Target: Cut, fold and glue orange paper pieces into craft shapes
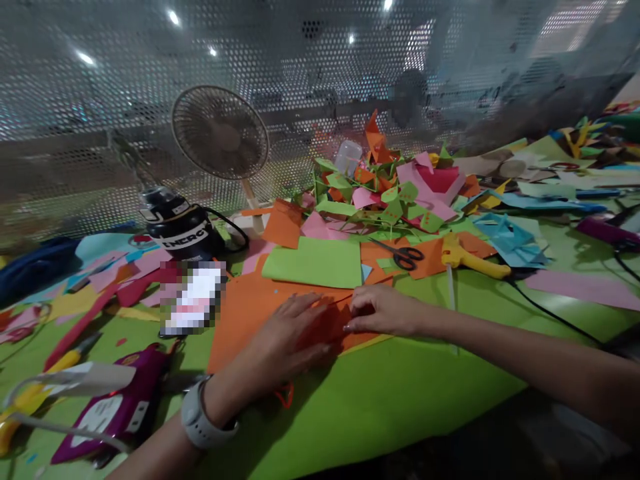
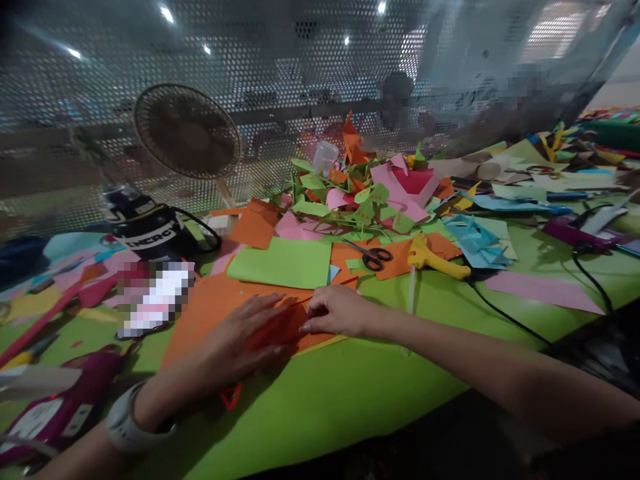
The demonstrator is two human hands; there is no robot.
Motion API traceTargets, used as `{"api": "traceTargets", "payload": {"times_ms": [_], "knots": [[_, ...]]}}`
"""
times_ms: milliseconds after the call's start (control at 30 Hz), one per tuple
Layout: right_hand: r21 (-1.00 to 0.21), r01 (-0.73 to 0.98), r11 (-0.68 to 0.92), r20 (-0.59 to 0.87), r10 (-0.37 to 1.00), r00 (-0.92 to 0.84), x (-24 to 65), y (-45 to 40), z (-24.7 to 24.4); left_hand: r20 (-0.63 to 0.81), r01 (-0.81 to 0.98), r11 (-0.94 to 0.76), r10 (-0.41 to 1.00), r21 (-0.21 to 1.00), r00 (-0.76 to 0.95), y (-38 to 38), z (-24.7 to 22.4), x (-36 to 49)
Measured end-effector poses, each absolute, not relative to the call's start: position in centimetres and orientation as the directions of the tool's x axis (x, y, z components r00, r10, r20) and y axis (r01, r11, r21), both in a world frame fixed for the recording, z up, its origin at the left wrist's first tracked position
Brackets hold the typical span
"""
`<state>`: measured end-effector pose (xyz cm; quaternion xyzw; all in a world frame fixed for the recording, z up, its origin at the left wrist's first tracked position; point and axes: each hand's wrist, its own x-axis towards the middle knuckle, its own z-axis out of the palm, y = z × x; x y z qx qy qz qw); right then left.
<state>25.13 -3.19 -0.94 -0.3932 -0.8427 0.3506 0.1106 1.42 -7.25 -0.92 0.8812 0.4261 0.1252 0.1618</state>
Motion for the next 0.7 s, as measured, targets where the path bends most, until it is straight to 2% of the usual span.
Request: {"api": "traceTargets", "payload": {"times_ms": [67, 200, 433, 700], "knots": [[-0.688, 0.601, 0.408, -0.097, 0.768, -0.633, 25.0, -3.2, -1.2, 0.152, 0.706, -0.529, 0.837, 0.470, 0.526, -7.4, -0.6, 1.9], [-0.677, 0.629, 0.381, -0.095, 0.803, -0.589, 24.8, -3.4, -1.3, 0.124, 0.684, -0.465, 0.865, 0.562, 0.486, -7.5, -0.8, 2.9], [-0.665, 0.645, 0.377, -0.035, 0.847, -0.530, 24.6, -3.9, -1.7, 0.154, 0.708, -0.425, 0.897, 0.564, 0.415, -7.1, -2.4, 4.1], [-0.683, 0.676, 0.277, -0.033, 0.913, -0.407, 24.1, -3.9, -2.1, 0.176, 0.727, -0.379, 0.923, 0.573, 0.343, -7.3, -3.1, 4.2]]}}
